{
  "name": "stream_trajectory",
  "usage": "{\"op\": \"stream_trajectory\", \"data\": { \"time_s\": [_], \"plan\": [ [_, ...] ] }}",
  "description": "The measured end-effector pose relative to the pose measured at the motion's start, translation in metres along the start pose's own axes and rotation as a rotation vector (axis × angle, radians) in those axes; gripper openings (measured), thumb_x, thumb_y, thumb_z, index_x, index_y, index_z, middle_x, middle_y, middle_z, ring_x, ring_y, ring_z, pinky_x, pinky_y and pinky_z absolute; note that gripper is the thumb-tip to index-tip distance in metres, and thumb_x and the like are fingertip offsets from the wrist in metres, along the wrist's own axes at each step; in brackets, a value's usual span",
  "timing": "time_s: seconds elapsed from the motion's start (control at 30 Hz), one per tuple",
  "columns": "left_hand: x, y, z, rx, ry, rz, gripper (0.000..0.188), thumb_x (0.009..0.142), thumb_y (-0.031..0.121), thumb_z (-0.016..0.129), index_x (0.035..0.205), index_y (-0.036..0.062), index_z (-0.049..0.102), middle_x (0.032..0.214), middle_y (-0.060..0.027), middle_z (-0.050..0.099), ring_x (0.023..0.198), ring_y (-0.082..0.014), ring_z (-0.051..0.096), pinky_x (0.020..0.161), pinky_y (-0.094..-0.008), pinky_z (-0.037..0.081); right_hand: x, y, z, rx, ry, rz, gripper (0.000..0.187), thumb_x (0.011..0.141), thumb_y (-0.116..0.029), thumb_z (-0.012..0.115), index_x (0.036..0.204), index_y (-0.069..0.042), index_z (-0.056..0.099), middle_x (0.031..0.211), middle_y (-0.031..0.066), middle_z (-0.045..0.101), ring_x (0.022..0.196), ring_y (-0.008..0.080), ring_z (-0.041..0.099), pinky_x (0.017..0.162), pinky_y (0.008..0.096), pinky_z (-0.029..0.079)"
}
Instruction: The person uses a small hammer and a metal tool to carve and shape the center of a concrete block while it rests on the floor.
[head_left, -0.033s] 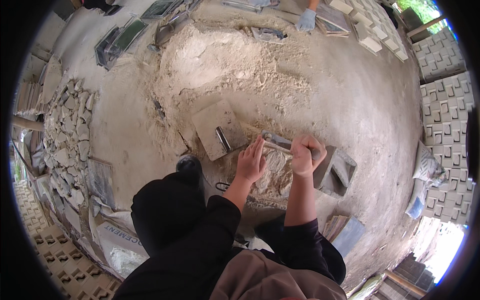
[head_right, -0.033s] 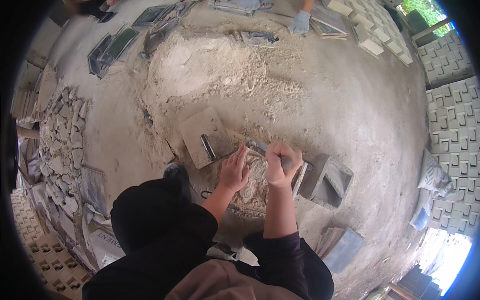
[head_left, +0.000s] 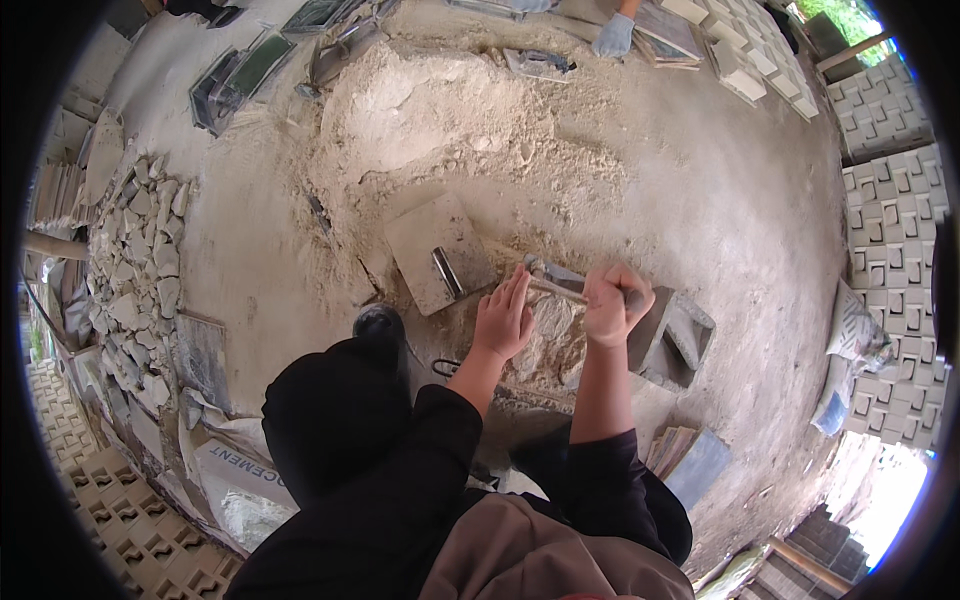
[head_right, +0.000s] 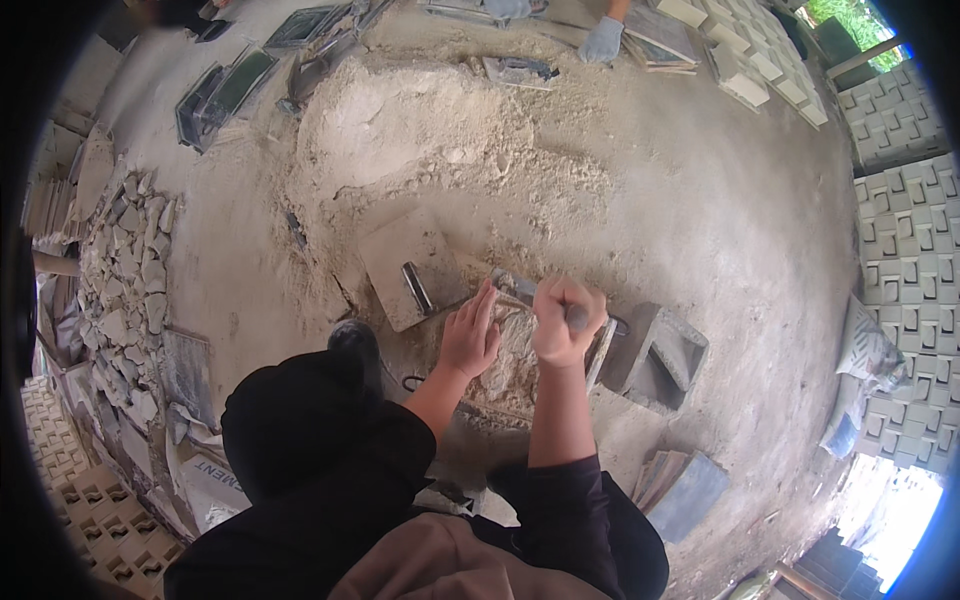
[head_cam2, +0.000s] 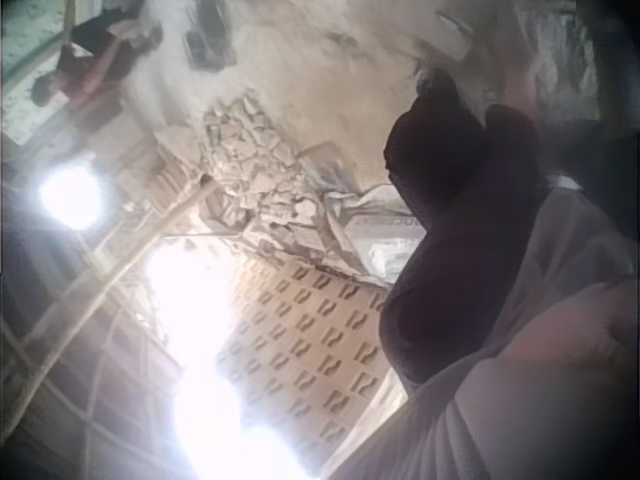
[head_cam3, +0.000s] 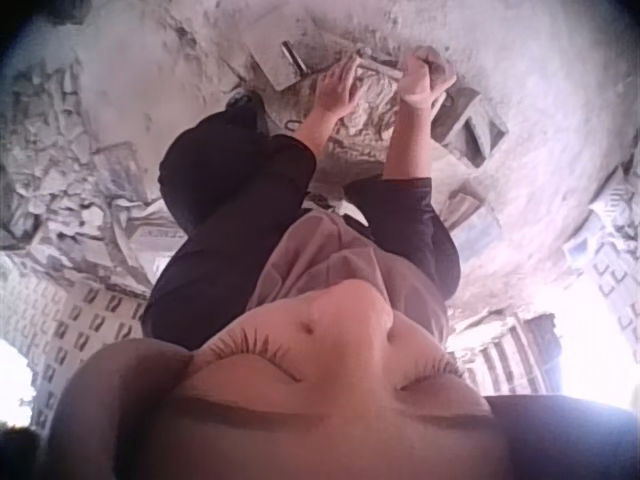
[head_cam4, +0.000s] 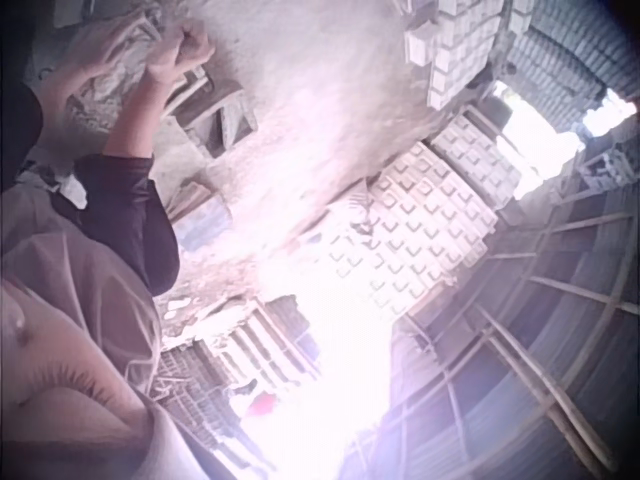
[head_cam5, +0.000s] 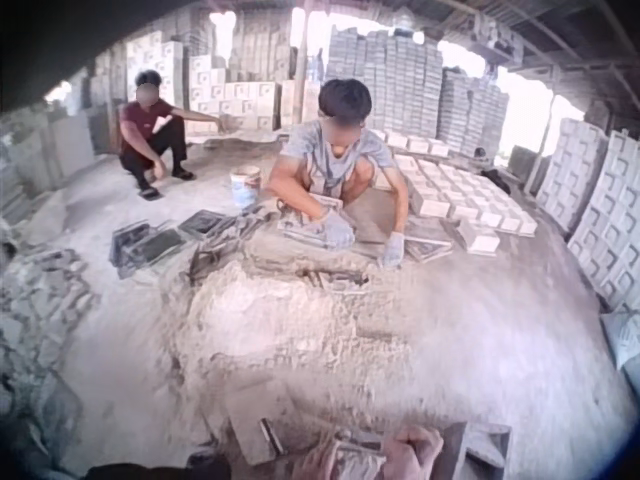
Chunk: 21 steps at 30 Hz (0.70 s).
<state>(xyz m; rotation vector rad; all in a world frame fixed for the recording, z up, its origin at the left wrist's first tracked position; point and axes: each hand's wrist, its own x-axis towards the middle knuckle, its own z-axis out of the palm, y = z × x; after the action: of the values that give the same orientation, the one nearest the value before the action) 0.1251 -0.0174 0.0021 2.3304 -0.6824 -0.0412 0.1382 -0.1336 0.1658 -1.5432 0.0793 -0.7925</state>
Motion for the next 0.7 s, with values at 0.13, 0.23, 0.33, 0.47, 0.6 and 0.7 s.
{"op": "stream_trajectory", "data": {
  "time_s": [0.13, 0.23, 0.33, 0.47, 0.6, 0.7],
  "plan": [
    [0.005, -0.001, -0.003, -0.009, 0.034, 0.011, 0.058, 0.080, 0.019, 0.046, 0.134, 0.0095, 0.025, 0.140, -0.0056, 0.026, 0.115, -0.0234, 0.041, 0.086, -0.0406, 0.036, 0.011, -0.008, -0.012, 0.134, -0.044, -0.033, 0.016, 0.061, 0.006, 0.037, 0.050, -0.003, 0.030, 0.045, 0.0024, 0.032, 0.039, 0.0090, 0.028, 0.036, 0.0238, 0.026],
    [-0.007, 0.003, 0.000, -0.001, 0.017, -0.006, 0.058, 0.080, 0.019, 0.046, 0.134, 0.0095, 0.025, 0.139, -0.0058, 0.027, 0.114, -0.0234, 0.042, 0.086, -0.0403, 0.036, 0.002, -0.001, -0.021, 0.168, -0.036, 0.017, 0.016, 0.062, 0.004, 0.039, 0.050, -0.003, 0.031, 0.045, 0.0021, 0.032, 0.040, 0.0087, 0.028, 0.036, 0.0232, 0.026],
    [-0.005, 0.000, 0.001, 0.006, 0.003, -0.001, 0.058, 0.080, 0.018, 0.046, 0.134, 0.0096, 0.025, 0.139, -0.0060, 0.028, 0.114, -0.0235, 0.042, 0.086, -0.0400, 0.036, 0.002, -0.007, -0.022, 0.151, -0.034, 0.033, 0.017, 0.059, 0.010, 0.038, 0.050, -0.001, 0.029, 0.045, 0.0041, 0.036, 0.039, 0.0087, 0.030, 0.037, 0.0238, 0.026],
    [0.005, -0.001, 0.003, -0.002, 0.043, 0.010, 0.058, 0.080, 0.018, 0.046, 0.133, 0.0096, 0.026, 0.139, -0.0058, 0.028, 0.114, -0.0235, 0.042, 0.087, -0.0401, 0.036, -0.006, -0.003, -0.024, 0.156, -0.057, -0.062, 0.015, 0.058, 0.007, 0.041, 0.050, -0.001, 0.031, 0.046, 0.0043, 0.036, 0.038, 0.0103, 0.031, 0.036, 0.0241, 0.027],
    [-0.002, 0.003, 0.000, -0.020, -0.009, -0.035, 0.057, 0.080, 0.018, 0.046, 0.133, 0.0100, 0.026, 0.139, -0.0055, 0.028, 0.115, -0.0236, 0.041, 0.087, -0.0403, 0.035, -0.013, 0.002, -0.012, 0.113, -0.052, -0.138, 0.019, 0.061, 0.001, 0.047, 0.050, -0.002, 0.032, 0.046, 0.0025, 0.034, 0.037, 0.0104, 0.030, 0.035, 0.0243, 0.028],
    [0.002, 0.001, 0.000, -0.019, 0.014, -0.005, 0.058, 0.080, 0.019, 0.046, 0.134, 0.0107, 0.025, 0.140, -0.0053, 0.026, 0.115, -0.0238, 0.041, 0.087, -0.0405, 0.036, -0.020, 0.003, -0.003, 0.087, -0.024, -0.157, 0.019, 0.059, 0.002, 0.048, 0.050, -0.002, 0.031, 0.046, 0.0023, 0.033, 0.038, 0.0111, 0.031, 0.035, 0.0240, 0.027]
  ]
}}
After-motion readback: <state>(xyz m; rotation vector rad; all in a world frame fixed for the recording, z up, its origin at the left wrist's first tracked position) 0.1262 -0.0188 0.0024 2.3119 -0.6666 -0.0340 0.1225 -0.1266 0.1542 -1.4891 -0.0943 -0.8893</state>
